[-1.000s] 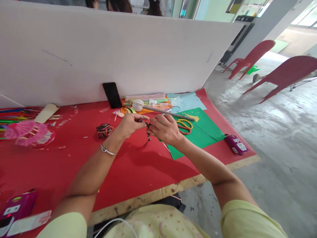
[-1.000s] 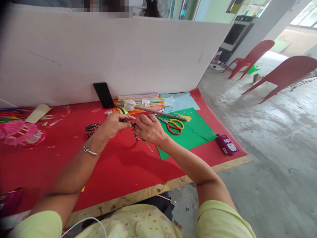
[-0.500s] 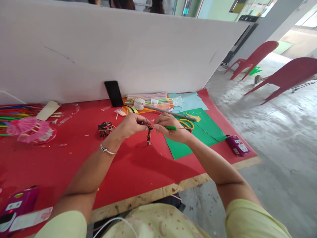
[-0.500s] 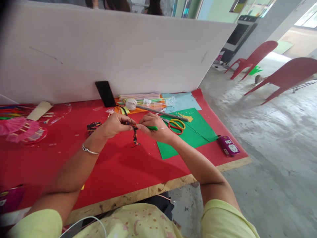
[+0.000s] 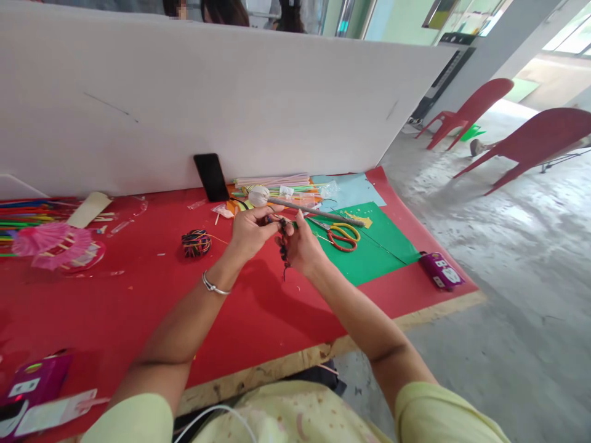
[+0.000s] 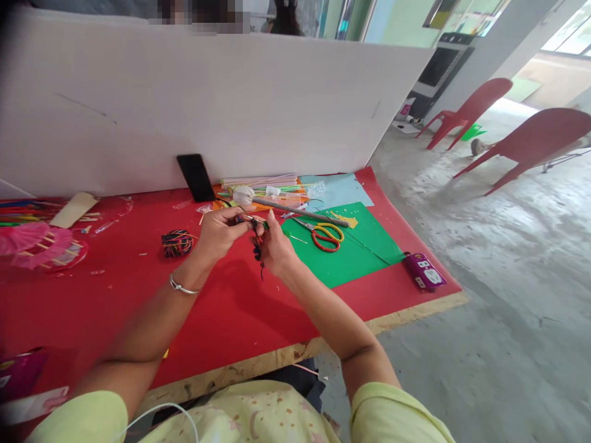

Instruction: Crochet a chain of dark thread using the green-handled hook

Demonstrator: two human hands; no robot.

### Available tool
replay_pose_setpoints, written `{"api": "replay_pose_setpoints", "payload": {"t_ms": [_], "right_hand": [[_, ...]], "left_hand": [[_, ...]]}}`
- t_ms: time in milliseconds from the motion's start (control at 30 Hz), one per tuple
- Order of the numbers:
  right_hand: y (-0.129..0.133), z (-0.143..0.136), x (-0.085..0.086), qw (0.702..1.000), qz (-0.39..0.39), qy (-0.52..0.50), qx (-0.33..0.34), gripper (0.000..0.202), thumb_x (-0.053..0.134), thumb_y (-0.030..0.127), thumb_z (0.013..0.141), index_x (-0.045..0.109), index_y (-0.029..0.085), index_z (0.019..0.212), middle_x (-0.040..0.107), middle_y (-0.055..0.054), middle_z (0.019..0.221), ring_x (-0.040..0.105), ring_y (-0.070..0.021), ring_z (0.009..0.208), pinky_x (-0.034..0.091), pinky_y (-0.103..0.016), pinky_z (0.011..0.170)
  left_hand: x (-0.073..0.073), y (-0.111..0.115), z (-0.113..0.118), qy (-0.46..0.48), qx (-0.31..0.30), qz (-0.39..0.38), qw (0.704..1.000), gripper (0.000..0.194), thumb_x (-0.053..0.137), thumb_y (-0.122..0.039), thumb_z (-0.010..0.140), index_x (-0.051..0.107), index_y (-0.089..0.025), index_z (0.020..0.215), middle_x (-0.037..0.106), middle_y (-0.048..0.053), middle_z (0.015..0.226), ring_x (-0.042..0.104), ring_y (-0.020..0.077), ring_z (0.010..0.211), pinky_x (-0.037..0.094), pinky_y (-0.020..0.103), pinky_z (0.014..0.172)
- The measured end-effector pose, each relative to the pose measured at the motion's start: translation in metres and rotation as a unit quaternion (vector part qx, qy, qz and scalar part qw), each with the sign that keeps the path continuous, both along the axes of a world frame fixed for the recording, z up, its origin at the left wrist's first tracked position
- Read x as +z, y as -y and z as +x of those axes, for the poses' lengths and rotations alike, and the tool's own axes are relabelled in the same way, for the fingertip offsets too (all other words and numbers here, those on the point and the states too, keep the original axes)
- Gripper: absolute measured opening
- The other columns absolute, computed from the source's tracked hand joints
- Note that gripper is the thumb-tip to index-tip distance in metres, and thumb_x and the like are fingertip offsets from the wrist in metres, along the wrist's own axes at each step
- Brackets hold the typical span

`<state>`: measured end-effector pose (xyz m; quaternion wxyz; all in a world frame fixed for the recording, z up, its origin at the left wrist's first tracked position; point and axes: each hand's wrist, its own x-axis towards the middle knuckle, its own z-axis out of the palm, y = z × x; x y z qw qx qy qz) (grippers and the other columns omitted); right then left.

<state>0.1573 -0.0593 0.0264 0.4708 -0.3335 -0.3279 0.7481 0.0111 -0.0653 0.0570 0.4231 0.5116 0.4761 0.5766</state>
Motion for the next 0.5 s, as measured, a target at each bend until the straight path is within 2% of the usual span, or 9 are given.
{"api": "replay_pose_setpoints", "payload": {"t_ms": [67, 133, 233, 300, 367, 433, 500], "right_hand": [[0.001, -0.010, -0.001, 0.999, -0.036, -0.020, -0.026, 0.071, 0.069, 0.092, 0.088, 0.050, 0.026, 0.069, 0.066, -0.001, 0.075, 0.058, -0.0171, 0.070, 0.050, -0.030, 0.065], [0.003, -0.019, 0.001, 0.997, -0.045, -0.048, -0.046, 0.068, 0.068, 0.089, 0.090, 0.051, 0.026, 0.072, 0.070, -0.002, 0.079, 0.064, -0.0183, 0.075, 0.053, -0.030, 0.070], [0.007, -0.032, 0.003, 0.993, -0.035, -0.098, -0.057, 0.069, 0.062, 0.092, 0.092, 0.048, 0.027, 0.074, 0.073, -0.003, 0.083, 0.068, -0.0215, 0.080, 0.057, -0.034, 0.072], [0.008, -0.038, 0.001, 0.991, -0.020, -0.120, -0.061, 0.072, 0.058, 0.095, 0.092, 0.045, 0.027, 0.074, 0.071, -0.002, 0.081, 0.065, -0.0213, 0.076, 0.057, -0.034, 0.070], [0.006, -0.038, -0.002, 0.991, 0.013, -0.117, -0.067, 0.072, 0.059, 0.095, 0.092, 0.049, 0.026, 0.075, 0.064, 0.000, 0.076, 0.061, -0.0186, 0.072, 0.055, -0.031, 0.069], [0.000, -0.029, -0.006, 0.992, 0.071, -0.078, -0.069, 0.067, 0.062, 0.093, 0.092, 0.061, 0.027, 0.083, 0.056, 0.003, 0.070, 0.057, -0.0165, 0.069, 0.053, -0.028, 0.069], [-0.006, -0.012, -0.006, 0.988, 0.142, 0.001, -0.062, 0.067, 0.063, 0.094, 0.092, 0.072, 0.028, 0.100, 0.054, 0.003, 0.071, 0.056, -0.0171, 0.071, 0.053, -0.029, 0.071]], "left_hand": [[-0.005, 0.002, 0.005, -0.084, 0.066, 0.046, 0.993, 0.038, 0.084, -0.019, 0.073, 0.092, -0.019, 0.110, 0.077, 0.002, 0.080, 0.056, 0.0126, 0.067, 0.047, 0.028, 0.066], [-0.008, 0.005, 0.009, -0.133, 0.102, 0.078, 0.983, 0.038, 0.082, -0.017, 0.076, 0.092, -0.021, 0.113, 0.081, 0.003, 0.088, 0.058, 0.0131, 0.071, 0.050, 0.028, 0.072], [-0.006, 0.005, 0.013, -0.067, 0.114, 0.052, 0.990, 0.039, 0.084, -0.020, 0.076, 0.091, -0.021, 0.114, 0.081, 0.002, 0.089, 0.059, 0.0129, 0.072, 0.049, 0.026, 0.069], [0.001, 0.003, 0.010, 0.030, 0.088, 0.006, 0.996, 0.041, 0.087, -0.024, 0.071, 0.091, -0.019, 0.111, 0.076, 0.000, 0.080, 0.057, 0.0116, 0.064, 0.044, 0.025, 0.060], [0.010, 0.001, 0.003, 0.104, 0.036, -0.027, 0.994, 0.042, 0.091, -0.023, 0.062, 0.091, -0.016, 0.103, 0.071, -0.001, 0.072, 0.052, 0.0093, 0.056, 0.036, 0.024, 0.053], [0.020, 0.001, -0.009, 0.125, -0.032, -0.074, 0.989, 0.042, 0.093, -0.018, 0.053, 0.090, -0.014, 0.094, 0.067, -0.002, 0.065, 0.040, 0.0050, 0.048, 0.025, 0.024, 0.048], [0.028, 0.003, -0.022, 0.116, -0.092, -0.120, 0.982, 0.043, 0.092, -0.014, 0.051, 0.091, -0.014, 0.094, 0.058, -0.005, 0.055, 0.029, 0.0026, 0.042, 0.015, 0.024, 0.046]]}}
